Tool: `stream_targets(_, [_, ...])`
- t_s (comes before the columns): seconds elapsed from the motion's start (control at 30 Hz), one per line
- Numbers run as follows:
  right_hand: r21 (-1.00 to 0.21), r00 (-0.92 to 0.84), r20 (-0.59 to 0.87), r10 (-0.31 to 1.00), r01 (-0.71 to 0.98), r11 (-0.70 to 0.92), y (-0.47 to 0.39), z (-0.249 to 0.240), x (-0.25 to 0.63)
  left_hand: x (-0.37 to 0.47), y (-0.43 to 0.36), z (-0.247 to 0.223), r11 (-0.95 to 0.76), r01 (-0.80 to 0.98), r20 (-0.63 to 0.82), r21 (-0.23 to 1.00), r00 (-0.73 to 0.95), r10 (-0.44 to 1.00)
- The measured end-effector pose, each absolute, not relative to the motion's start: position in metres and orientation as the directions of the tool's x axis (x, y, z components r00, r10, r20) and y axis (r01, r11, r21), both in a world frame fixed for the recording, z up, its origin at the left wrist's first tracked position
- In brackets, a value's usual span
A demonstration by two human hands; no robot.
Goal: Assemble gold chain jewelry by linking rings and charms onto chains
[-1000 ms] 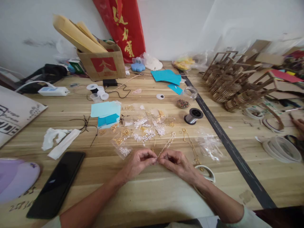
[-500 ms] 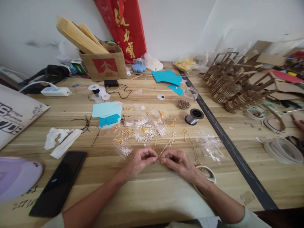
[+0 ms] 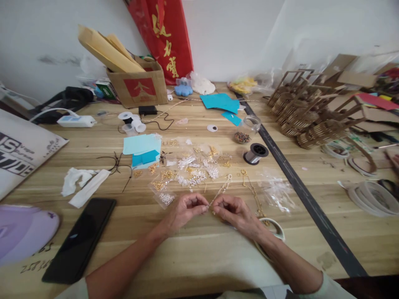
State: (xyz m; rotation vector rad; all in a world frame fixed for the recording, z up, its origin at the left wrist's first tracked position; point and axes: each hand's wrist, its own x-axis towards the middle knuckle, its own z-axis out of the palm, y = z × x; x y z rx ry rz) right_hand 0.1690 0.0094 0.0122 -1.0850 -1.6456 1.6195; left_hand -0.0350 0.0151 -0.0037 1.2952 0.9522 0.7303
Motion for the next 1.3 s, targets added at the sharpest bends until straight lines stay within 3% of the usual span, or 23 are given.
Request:
stream_targets(0.8, [-0.978, -0.486, -0.159, 0.859, 0.194, -0.071, 0.0093, 0.0120, 0.1692, -0.0363, 0.0158, -0.0045, 0.134, 0.156, -0.190, 0.979, 0.439, 0.878])
stream_targets(1.3, [-0.973, -0.489, -0.174, 0.855, 0.218, -0.073, 0.0090, 0.0143, 0.1690, -0.0330, 0.0152, -0.0047, 0.221, 0.057, -0.225, 0.974, 0.408, 0.885])
